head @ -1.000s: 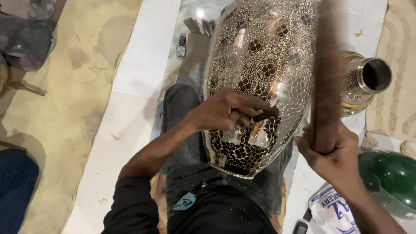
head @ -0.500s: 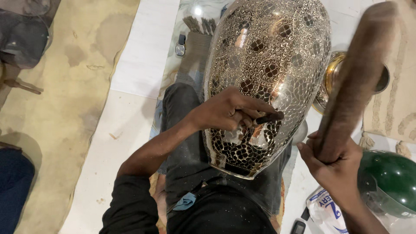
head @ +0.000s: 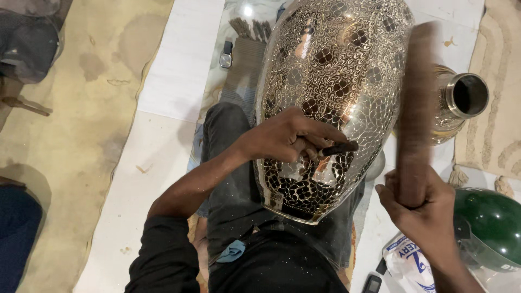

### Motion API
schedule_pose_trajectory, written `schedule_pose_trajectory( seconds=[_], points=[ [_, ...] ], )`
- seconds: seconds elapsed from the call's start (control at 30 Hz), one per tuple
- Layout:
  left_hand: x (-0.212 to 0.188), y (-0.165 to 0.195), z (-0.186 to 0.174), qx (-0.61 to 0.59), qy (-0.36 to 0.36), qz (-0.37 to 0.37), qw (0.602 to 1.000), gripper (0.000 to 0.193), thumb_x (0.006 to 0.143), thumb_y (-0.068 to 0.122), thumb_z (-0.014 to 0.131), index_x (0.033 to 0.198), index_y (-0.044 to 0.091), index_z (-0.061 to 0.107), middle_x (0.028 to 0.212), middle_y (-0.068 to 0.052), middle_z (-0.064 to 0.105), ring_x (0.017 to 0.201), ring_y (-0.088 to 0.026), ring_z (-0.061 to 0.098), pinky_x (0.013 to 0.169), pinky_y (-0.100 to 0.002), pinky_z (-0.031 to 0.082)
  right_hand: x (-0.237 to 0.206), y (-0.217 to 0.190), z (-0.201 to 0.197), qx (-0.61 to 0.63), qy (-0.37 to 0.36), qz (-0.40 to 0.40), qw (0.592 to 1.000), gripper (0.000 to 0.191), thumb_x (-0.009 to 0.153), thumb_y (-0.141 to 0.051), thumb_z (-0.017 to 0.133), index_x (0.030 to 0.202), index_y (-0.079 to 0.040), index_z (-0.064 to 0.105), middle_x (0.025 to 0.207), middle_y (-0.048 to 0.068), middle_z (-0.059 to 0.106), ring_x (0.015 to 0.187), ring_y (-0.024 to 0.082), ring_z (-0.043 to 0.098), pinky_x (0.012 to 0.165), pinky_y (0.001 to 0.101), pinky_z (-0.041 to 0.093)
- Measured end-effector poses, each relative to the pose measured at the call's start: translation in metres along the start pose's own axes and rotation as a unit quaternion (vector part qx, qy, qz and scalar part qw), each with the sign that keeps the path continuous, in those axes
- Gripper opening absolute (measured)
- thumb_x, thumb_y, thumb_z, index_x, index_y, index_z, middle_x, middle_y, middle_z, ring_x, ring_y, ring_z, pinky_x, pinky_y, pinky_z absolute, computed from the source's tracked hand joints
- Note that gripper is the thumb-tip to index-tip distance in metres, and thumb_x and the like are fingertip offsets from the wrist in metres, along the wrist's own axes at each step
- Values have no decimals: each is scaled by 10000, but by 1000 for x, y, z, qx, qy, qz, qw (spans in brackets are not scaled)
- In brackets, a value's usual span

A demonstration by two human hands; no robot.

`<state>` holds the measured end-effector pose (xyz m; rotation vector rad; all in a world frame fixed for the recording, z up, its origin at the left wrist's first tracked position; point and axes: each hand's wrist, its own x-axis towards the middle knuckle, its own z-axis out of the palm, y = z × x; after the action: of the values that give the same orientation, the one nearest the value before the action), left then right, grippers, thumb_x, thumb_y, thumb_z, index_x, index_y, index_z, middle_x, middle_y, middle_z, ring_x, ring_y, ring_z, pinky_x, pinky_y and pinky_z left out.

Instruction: The person sits on the floor holding a large engraved brass vase between their legs and decorates its surface by hand. They hold a small punch tool against the metal with one hand and repeatedly strike it with a wooden mallet held in the other hand, repositioning the punch along the vase body as they work.

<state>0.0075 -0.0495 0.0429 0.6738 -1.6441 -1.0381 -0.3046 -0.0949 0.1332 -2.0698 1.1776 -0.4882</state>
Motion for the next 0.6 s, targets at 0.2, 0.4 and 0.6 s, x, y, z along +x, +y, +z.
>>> schedule_pose_trajectory(
  seconds=[0.2,0.4,0.6],
  points=[
    [-4,1,1,-50,0,5,999,757,687,61,564,1440,105,626,1224,-166,761,1065,-253,804,970,-372,631,7,-21,5,44,29,-50,997,160,851,-86,812,836,-33,661,711,95,673,611,109,616,600,290,494],
    [0,-1,0,-16,-17,-12,1000,673,751,146,557,1419,171,635,1088,-121,809,889,-154,839,881,-316,656,-2,-6,0,-107,29,38,993,289,787,-106,833,880,20,590,690,136,570,573,169,507,530,315,455],
    [-1,-3,0,29,-21,-27,999,641,764,138,580,1402,178,637,1088,-110,819,773,-112,819,702,-258,640,-2,-11,4,-148,-42,38,987,240,735,-49,795,901,11,631,628,122,623,566,160,584,571,311,484]
  ],
)
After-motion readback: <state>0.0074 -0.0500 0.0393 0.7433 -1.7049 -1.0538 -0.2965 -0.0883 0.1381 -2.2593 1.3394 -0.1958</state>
